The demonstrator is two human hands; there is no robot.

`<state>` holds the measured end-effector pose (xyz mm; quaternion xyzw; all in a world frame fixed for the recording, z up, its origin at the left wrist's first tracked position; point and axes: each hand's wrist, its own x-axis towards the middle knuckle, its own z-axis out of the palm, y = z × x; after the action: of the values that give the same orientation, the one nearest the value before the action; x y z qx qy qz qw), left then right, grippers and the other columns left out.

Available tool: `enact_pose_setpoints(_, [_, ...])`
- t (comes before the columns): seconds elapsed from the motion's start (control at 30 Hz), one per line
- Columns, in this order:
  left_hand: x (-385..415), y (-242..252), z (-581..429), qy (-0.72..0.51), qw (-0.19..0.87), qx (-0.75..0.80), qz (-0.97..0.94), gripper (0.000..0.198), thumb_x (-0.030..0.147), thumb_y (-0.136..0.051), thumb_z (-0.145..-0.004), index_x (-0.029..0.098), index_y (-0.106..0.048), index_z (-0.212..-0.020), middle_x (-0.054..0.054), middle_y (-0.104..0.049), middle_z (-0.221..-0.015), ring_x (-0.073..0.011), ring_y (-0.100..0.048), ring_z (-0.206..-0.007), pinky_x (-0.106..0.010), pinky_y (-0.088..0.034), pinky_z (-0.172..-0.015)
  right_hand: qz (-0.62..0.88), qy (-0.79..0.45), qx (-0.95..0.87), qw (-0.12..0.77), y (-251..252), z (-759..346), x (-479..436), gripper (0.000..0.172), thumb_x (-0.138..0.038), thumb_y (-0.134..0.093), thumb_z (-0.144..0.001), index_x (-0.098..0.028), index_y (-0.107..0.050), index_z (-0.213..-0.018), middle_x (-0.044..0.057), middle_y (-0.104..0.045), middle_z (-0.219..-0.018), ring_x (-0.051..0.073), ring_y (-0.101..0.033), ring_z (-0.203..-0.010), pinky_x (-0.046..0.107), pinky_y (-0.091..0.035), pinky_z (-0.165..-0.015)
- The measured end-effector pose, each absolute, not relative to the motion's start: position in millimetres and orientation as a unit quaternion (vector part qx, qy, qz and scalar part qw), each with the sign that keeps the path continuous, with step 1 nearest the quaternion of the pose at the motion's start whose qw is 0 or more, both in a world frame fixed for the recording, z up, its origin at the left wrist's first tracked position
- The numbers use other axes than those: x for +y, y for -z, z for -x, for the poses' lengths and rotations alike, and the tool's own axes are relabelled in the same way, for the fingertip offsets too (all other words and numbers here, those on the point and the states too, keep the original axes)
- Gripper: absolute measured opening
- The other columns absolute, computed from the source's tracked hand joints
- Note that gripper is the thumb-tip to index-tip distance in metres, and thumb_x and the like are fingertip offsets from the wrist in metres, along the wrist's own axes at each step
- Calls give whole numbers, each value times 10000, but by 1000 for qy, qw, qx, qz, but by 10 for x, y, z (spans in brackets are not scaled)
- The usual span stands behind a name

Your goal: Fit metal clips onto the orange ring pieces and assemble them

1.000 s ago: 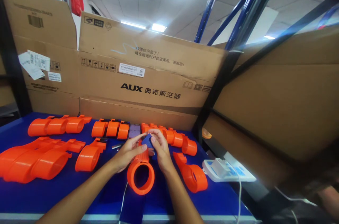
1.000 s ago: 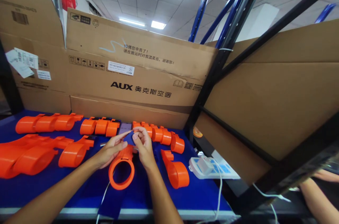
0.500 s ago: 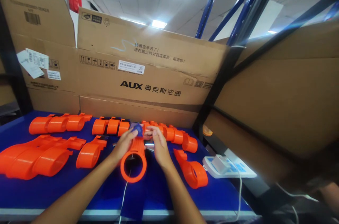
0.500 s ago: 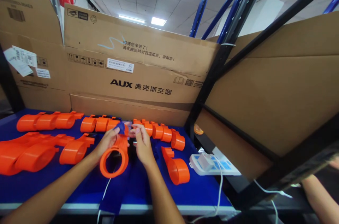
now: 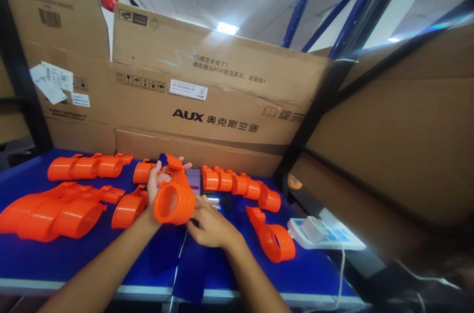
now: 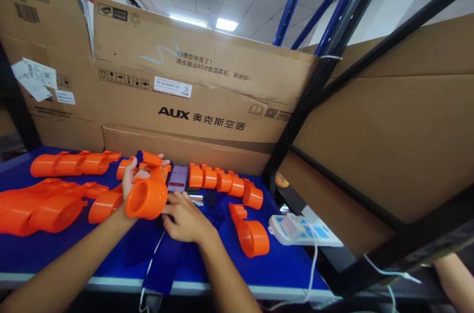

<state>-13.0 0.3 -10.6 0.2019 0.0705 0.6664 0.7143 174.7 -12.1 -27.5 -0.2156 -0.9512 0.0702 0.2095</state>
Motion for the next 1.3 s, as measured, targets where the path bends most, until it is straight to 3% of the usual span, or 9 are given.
enact_pose_setpoints(0.13, [-52,82,64,-667,704,83,-228,630,548,-656,-876,131,-641,-1348,-176,-757,-1178,-190,-718,-700,-287,-580,-625,195,-69,-958,197,285,-1726,-115,137,-109,-608,-813,-212,-660,-886,53,-685,-1066,243,-557,-1048,352,-401,-894])
enact_pose_setpoints(0.43, [-61,48,72,-678,678,91,-269,681,571,-646,-870,138,-612,-1394,-169,-768,-1146,-242,-736,-863,-316,-583,-752,196,-104,-944,242,267,-1675,-137,76,-150,-597,-858,-211,-594,-812,28,-695,-881,205,-591,-894,328,-426,-860])
enact_pose_setpoints(0.53, [-69,38,74,-689,663,89,-278,688,583,-641,-866,140,-615,-1392,-156,-777,-1112,-257,-735,-898,-344,-581,-811,232,-138,-916,297,293,-1680,-127,44,-218,-621,-895,-216,-632,-853,32,-695,-851,211,-594,-854,335,-450,-837])
enact_pose_setpoints(0.73, [-102,62,19,-687,647,107,-312,698,563,-668,-855,168,-581,-1424,-147,-770,-1134,-259,-740,-822,-371,-583,-765,358,-209,-776,476,336,-1789,-43,34,-261,-617,-909,-227,-624,-909,16,-654,-834,183,-594,-745,298,-483,-703])
enact_pose_setpoints(0.9, [-16,145,-125,-679,652,144,-306,608,405,-757,-835,184,-597,-1379,-112,-771,-1112,-272,-745,-973,-388,-580,-890,366,-269,-632,628,270,-1894,25,282,-363,-658,-914,-234,-593,-1156,51,-662,-992,202,-655,-908,336,-547,-844])
enact_pose_setpoints(1.0, [17,202,-202,-658,662,168,-318,569,321,-784,-818,186,-613,-1344,-110,-765,-1143,-256,-745,-1005,-372,-580,-915,351,-333,-609,629,235,-1910,22,406,-429,-679,-912,-245,-599,-1265,75,-701,-1079,227,-685,-981,387,-564,-917])
enact_pose_setpoints(1.3, [21,295,-239,-636,657,175,-364,481,315,-787,-829,193,-653,-1275,-139,-739,-1237,-278,-725,-1092,-378,-583,-915,344,-363,-616,609,244,-1923,20,501,-619,-604,-936,-256,-700,-1269,92,-703,-1323,307,-615,-1291,518,-491,-1110])
